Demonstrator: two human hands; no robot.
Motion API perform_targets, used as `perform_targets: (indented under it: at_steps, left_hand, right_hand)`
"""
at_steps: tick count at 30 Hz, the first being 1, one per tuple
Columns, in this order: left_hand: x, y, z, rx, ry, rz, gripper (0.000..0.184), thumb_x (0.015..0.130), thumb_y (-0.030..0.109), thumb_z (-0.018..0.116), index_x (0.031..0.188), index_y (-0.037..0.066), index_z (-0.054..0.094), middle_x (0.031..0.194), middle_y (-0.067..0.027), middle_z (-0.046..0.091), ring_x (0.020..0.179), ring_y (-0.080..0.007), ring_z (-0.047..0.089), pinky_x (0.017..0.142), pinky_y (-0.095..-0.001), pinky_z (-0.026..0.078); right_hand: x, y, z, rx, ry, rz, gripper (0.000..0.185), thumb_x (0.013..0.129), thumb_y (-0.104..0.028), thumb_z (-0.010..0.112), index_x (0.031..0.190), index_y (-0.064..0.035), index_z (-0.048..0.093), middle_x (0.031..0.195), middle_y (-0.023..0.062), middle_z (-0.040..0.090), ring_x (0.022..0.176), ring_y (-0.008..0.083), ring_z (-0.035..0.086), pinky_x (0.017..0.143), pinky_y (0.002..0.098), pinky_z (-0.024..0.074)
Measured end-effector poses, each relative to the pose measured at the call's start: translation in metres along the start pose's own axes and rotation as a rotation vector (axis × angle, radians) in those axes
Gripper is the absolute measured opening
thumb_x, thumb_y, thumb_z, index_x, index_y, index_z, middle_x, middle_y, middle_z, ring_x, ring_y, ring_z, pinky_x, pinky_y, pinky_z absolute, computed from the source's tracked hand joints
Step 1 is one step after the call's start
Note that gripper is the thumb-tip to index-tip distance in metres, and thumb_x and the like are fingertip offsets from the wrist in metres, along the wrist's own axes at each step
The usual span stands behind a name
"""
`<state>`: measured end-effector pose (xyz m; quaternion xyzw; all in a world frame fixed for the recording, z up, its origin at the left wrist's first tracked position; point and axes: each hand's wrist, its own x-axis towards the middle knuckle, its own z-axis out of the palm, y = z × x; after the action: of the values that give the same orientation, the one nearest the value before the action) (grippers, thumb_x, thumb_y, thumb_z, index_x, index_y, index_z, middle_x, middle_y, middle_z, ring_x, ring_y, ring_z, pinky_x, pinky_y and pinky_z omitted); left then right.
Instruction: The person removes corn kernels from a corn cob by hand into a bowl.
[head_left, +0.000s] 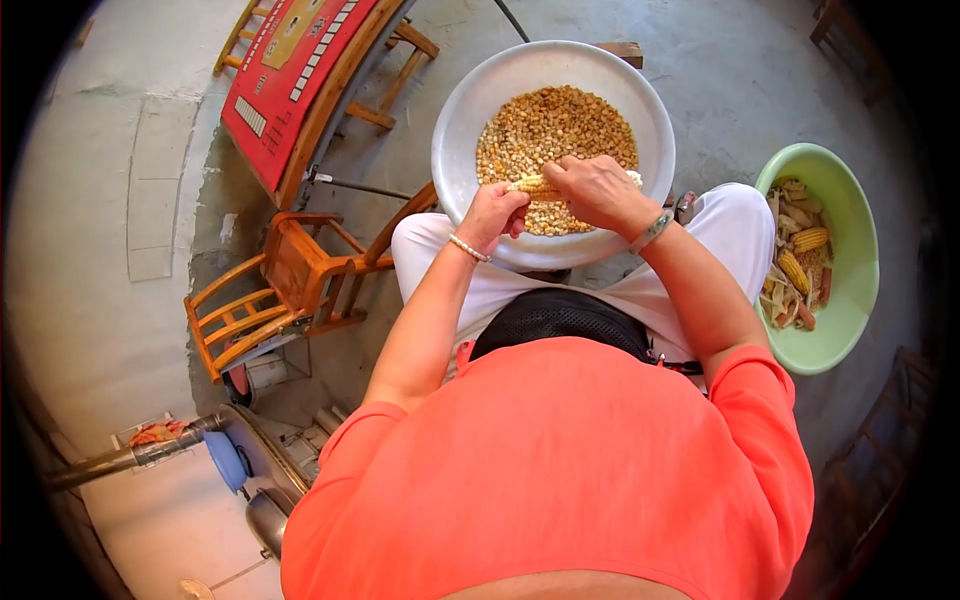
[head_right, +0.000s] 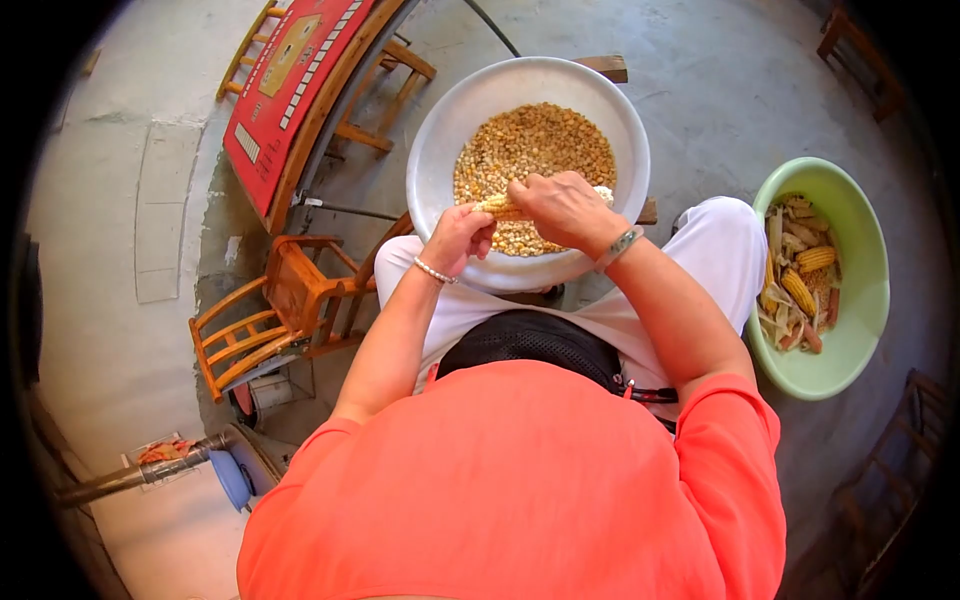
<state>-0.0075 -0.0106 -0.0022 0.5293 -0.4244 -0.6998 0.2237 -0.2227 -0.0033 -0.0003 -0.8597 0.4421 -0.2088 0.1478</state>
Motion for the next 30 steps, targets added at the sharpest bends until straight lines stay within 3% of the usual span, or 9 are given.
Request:
perform_targets:
  at_steps: [6,9,16,21,25,30]
  left_hand:
    - [-0.0001,-0.0013,-0.0022,-0.059,-0.001,-0.013,0.014,0.087,0.013,0.054,0.077,0.004,0.057,0.064,-0.0029,0.054,0.046,-0.0114,0.051,0.041,-0.0244,0.041]
    - [0.0002,-0.0027,-0.0001,0.073,0.03,0.027,0.012,0.087,0.013,0.055,0.078,0.004,0.057,0.064,-0.0029,0.055,0.046,-0.0117,0.051,0.042,-0.0247,0.041]
    - [-0.0025,0.0005,-0.0008,-0.089,-0.049,-0.006,0.014,0.09,0.019,0.056,0.084,0.006,0.056,0.066,-0.0018,0.053,0.049,-0.0114,0.051,0.043,-0.0246,0.041]
    - [-0.0006,0.0012,0.0021,-0.059,-0.012,0.024,0.024,0.093,0.026,0.057,0.078,0.006,0.055,0.063,-0.0019,0.054,0.046,-0.0103,0.051,0.041,-0.0242,0.042]
    - [-0.0038,0.0024,0.005,-0.111,0.05,0.041,0.02,0.092,0.022,0.057,0.08,0.006,0.055,0.064,-0.0027,0.055,0.047,-0.0111,0.052,0.042,-0.0243,0.042]
    - [-0.0031,0.0004,0.0034,-0.066,0.032,0.071,0.015,0.09,0.017,0.057,0.081,0.005,0.055,0.065,-0.0037,0.056,0.047,-0.012,0.052,0.042,-0.0249,0.042]
  right_hand:
    - [0.0013,-0.0037,-0.0032,0.018,-0.025,0.01,0.012,0.081,-0.006,0.055,0.093,-0.0049,0.054,0.081,0.0147,0.062,0.074,0.0335,0.065,0.063,0.043,0.0505]
    - [0.0016,-0.0048,-0.0029,0.031,-0.033,0.018,0.012,0.08,-0.006,0.055,0.092,-0.0049,0.054,0.081,0.0148,0.062,0.075,0.0337,0.065,0.063,0.0431,0.0502]
    - [0.0005,-0.002,-0.0023,0.071,-0.018,0.023,0.013,0.078,-0.004,0.056,0.091,-0.0045,0.054,0.08,0.015,0.062,0.075,0.0337,0.064,0.064,0.0436,0.0494]
    - [0.0012,0.002,0.0027,0.117,-0.037,0.051,0.019,0.075,-0.012,0.062,0.091,-0.0043,0.054,0.081,0.015,0.062,0.077,0.0342,0.064,0.066,0.0449,0.0492]
    - [0.0002,-0.0016,0.0006,0.196,0.003,0.077,0.029,0.072,-0.02,0.068,0.093,-0.0041,0.055,0.085,0.0156,0.062,0.082,0.0337,0.063,0.07,0.0451,0.0491]
    - [0.0013,0.0001,-0.0002,0.139,-0.022,0.12,0.029,0.071,-0.018,0.068,0.093,-0.0046,0.055,0.086,0.0153,0.061,0.084,0.0328,0.063,0.07,0.0448,0.0492]
